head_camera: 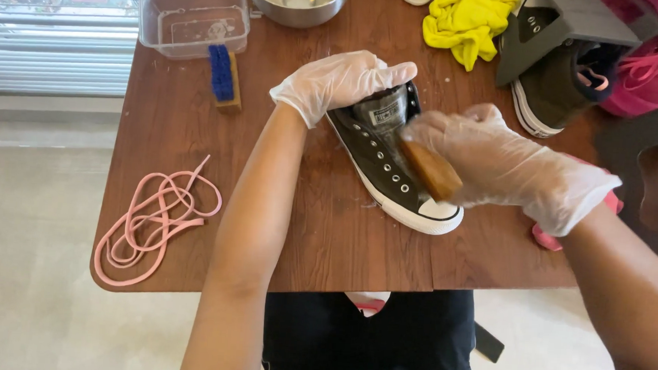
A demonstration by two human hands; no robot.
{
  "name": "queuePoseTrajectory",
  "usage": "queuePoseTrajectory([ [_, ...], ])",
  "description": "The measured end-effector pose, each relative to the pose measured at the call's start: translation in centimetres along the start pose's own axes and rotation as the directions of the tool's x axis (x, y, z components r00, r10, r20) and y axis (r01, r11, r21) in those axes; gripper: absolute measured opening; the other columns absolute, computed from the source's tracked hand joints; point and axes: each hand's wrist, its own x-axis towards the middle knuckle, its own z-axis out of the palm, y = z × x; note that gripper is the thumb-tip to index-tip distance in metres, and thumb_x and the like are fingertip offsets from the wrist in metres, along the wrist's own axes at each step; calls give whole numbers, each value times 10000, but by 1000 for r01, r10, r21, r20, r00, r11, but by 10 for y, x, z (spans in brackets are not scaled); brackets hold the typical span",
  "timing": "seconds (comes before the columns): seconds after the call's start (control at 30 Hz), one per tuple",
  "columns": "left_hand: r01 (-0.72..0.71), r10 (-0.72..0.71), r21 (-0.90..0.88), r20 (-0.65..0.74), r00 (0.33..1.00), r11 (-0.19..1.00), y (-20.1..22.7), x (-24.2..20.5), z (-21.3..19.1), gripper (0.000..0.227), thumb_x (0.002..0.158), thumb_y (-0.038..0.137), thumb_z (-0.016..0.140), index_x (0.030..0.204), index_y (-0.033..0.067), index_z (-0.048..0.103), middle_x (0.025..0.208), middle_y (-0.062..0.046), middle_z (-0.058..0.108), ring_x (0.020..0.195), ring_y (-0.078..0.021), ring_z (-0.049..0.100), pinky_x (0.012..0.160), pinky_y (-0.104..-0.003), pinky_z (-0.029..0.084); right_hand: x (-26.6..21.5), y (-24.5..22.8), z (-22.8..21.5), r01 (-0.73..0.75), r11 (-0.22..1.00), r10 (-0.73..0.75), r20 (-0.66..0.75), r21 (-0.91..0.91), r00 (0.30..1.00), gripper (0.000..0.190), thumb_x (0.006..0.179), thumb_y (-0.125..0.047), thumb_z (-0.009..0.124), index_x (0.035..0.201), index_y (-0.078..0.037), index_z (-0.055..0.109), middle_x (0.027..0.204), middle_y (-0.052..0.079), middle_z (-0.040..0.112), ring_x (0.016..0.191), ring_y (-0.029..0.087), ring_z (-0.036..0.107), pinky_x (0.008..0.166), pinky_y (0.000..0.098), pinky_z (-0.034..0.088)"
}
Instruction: Cleaning a black high-top sneaker with a brush and water on a wooden table.
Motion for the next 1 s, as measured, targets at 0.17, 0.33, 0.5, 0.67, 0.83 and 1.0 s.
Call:
queuePoseTrajectory([
  [0.17,13,-14,73,4,1000,997,4,-1,-4,654,824,814,346,661,182,376,662,43,364,640,-164,338,639,-371,274,-12,-10,-22,-127,981,105,147,150,984,847,650,-326,942,1387,-351,525,1380,-57,581,1250,277,510,1071,512,282],
  [0.33,-101,106,119,-36,994,988,0,1,1,491,923,613,491,729,162,506,731,18,507,700,-183,453,648,-412,335,-17,-5,-14,-27,996,33,-77,85,997,665,672,-331,865,1277,-272,597,1323,-3,615,1160,216,597,967,542,378],
  [0.5,-289,409,339,-368,835,895,3,-12,-4,342,907,528,711,792,209,755,725,-46,713,782,-321,662,731,-487,441,-36,5,-5,-111,991,100,127,79,987,996,599,-581,961,1417,-258,492,1385,-29,553,1125,262,619,1067,497,353],
  [0.67,-239,343,378,-238,909,894,-16,-37,1,675,762,735,631,840,80,777,1565,-118,353,1314,-361,431,937,-602,395,-61,4,-18,-344,907,343,48,242,938,1087,533,-370,1016,1454,-225,457,1358,14,579,1053,250,623,1014,472,399],
  [0.83,27,0,235,-115,993,972,6,-87,14,492,724,432,917,1015,73,748,1349,-34,456,1130,-285,505,1046,-492,444,-99,12,6,-410,850,462,-95,331,881,1195,477,-334,1018,1505,-166,431,1401,113,518,1011,289,631,1053,489,383],
  [1.0,336,204,713,-557,805,616,-8,-101,85,1129,752,1081,516,944,-16,697,789,-73,596,606,-234,683,470,-313,533,-115,-7,16,-310,759,587,-396,573,706,1059,571,-151,949,1505,-9,469,1368,231,464,1170,341,512,998,450,407],
])
